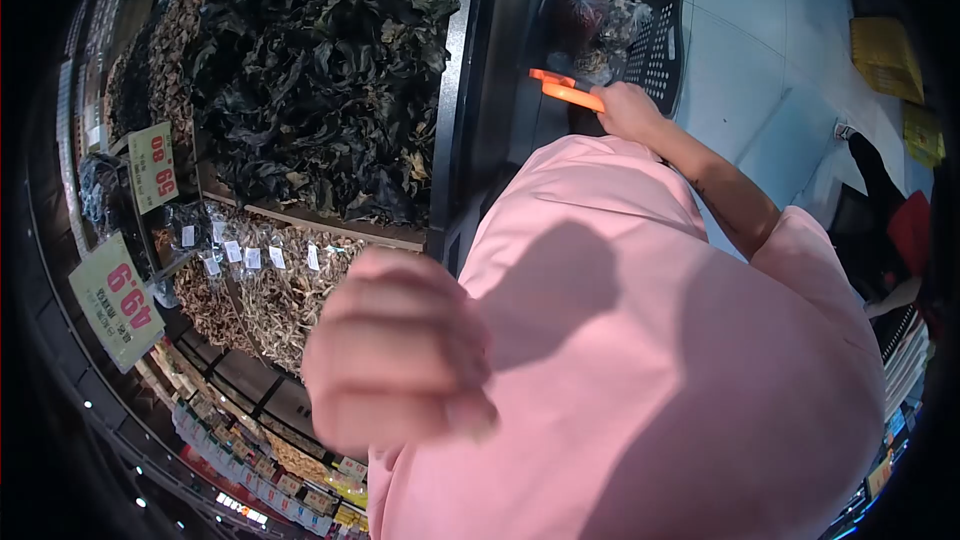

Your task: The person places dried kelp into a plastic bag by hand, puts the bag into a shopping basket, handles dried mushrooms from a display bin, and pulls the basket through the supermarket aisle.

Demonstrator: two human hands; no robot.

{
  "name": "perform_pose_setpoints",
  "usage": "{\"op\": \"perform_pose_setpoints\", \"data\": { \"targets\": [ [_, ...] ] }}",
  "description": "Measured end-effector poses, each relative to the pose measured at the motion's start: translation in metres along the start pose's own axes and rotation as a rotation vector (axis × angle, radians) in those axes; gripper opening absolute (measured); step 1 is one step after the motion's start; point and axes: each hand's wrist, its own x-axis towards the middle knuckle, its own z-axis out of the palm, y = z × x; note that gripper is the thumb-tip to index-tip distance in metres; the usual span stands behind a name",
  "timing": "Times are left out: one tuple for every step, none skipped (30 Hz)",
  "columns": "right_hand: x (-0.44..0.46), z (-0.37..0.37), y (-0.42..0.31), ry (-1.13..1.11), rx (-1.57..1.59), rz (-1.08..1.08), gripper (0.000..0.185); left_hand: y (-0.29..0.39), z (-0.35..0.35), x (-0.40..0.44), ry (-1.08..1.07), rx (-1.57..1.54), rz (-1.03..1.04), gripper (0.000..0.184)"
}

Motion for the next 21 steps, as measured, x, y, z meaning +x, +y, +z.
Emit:
{"op": "perform_pose_setpoints", "data": {
  "targets": [
    [0.004, -0.005, 0.011, 0.013, -0.002, -0.017, 0.019, 0.011, 0.016, 0.019, -0.019, -0.009, -0.097, 0.009],
    [0.01, -0.009, 0.022, 0.015, -0.013, -0.026, 0.019, 0.022, 0.031, 0.038, -0.037, -0.016, -0.195, 0.009],
    [0.015, -0.013, 0.032, 0.02, -0.023, -0.032, 0.019, 0.033, 0.047, 0.058, -0.055, -0.021, -0.291, 0.009],
    [0.019, -0.02, 0.038, 0.034, -0.053, -0.032, 0.02, 0.023, 0.061, 0.074, -0.05, -0.107, -0.233, 0.004],
    [0.024, -0.025, 0.046, 0.031, -0.036, -0.022, 0.02, 0.015, 0.074, 0.082, -0.053, -0.152, -0.211, 0.004],
    [0.028, -0.029, 0.054, 0.037, -0.052, -0.027, 0.021, 0.007, 0.087, 0.09, -0.057, -0.198, -0.19, 0.007],
    [0.031, -0.033, 0.059, 0.047, -0.064, -0.034, 0.022, -0.001, 0.096, 0.09, 0.035, -0.199, -0.183, 0.012],
    [0.033, -0.039, 0.061, 0.046, -0.049, -0.035, 0.022, -0.005, 0.102, 0.097, 0.071, -0.196, -0.181, 0.018],
    [0.036, -0.044, 0.066, 0.05, -0.03, -0.031, 0.022, -0.009, 0.107, 0.104, 0.107, -0.194, -0.18, 0.025],
    [0.039, -0.046, 0.071, 0.066, -0.047, -0.052, 0.022, -0.008, 0.111, 0.117, 0.044, -0.2, -0.223, 0.015],
    [0.042, -0.044, 0.073, 0.08, -0.062, -0.074, 0.022, -0.011, 0.111, 0.124, -0.009, -0.196, -0.255, 0.011],
    [0.046, -0.04, 0.079, 0.086, -0.043, -0.098, 0.02, -0.014, 0.111, 0.131, -0.063, -0.189, -0.286, 0.007],
    [0.047, -0.041, 0.079, 0.08, -0.027, -0.092, 0.02, -0.017, 0.111, 0.138, -0.117, -0.181, -0.315, 0.005],
    [0.049, -0.044, 0.08, 0.057, -0.032, -0.084, 0.019, -0.027, 0.113, 0.141, -0.091, -0.195, -0.29, 0.005],
    [0.053, -0.049, 0.081, 0.039, -0.044, -0.078, 0.019, -0.034, 0.112, 0.146, -0.077, -0.203, -0.273, 0.005],
    [0.056, -0.052, 0.082, 0.011, -0.057, -0.073, 0.017, -0.042, 0.111, 0.15, -0.064, -0.211, -0.256, 0.004],
    [0.06, -0.053, 0.085, 0.007, -0.056, -0.072, 0.017, -0.045, 0.107, 0.153, -0.069, -0.238, -0.317, 0.004],
    [0.062, -0.051, 0.085, 0.027, -0.04, -0.072, 0.016, -0.049, 0.104, 0.154, -0.068, -0.254, -0.357, 0.004],
    [0.063, -0.051, 0.084, 0.041, -0.026, -0.068, 0.015, -0.055, 0.1, 0.155, -0.065, -0.271, -0.397, 0.004],
    [0.064, -0.051, 0.083, 0.024, -0.032, -0.06, 0.015, -0.067, 0.102, 0.153, 0.007, -0.269, -0.296, 0.004],
    [0.067, -0.052, 0.082, 0.022, -0.021, -0.058, 0.014, -0.079, 0.089, 0.16, -0.063, -0.332, -0.277, 0.005]
  ]
}}
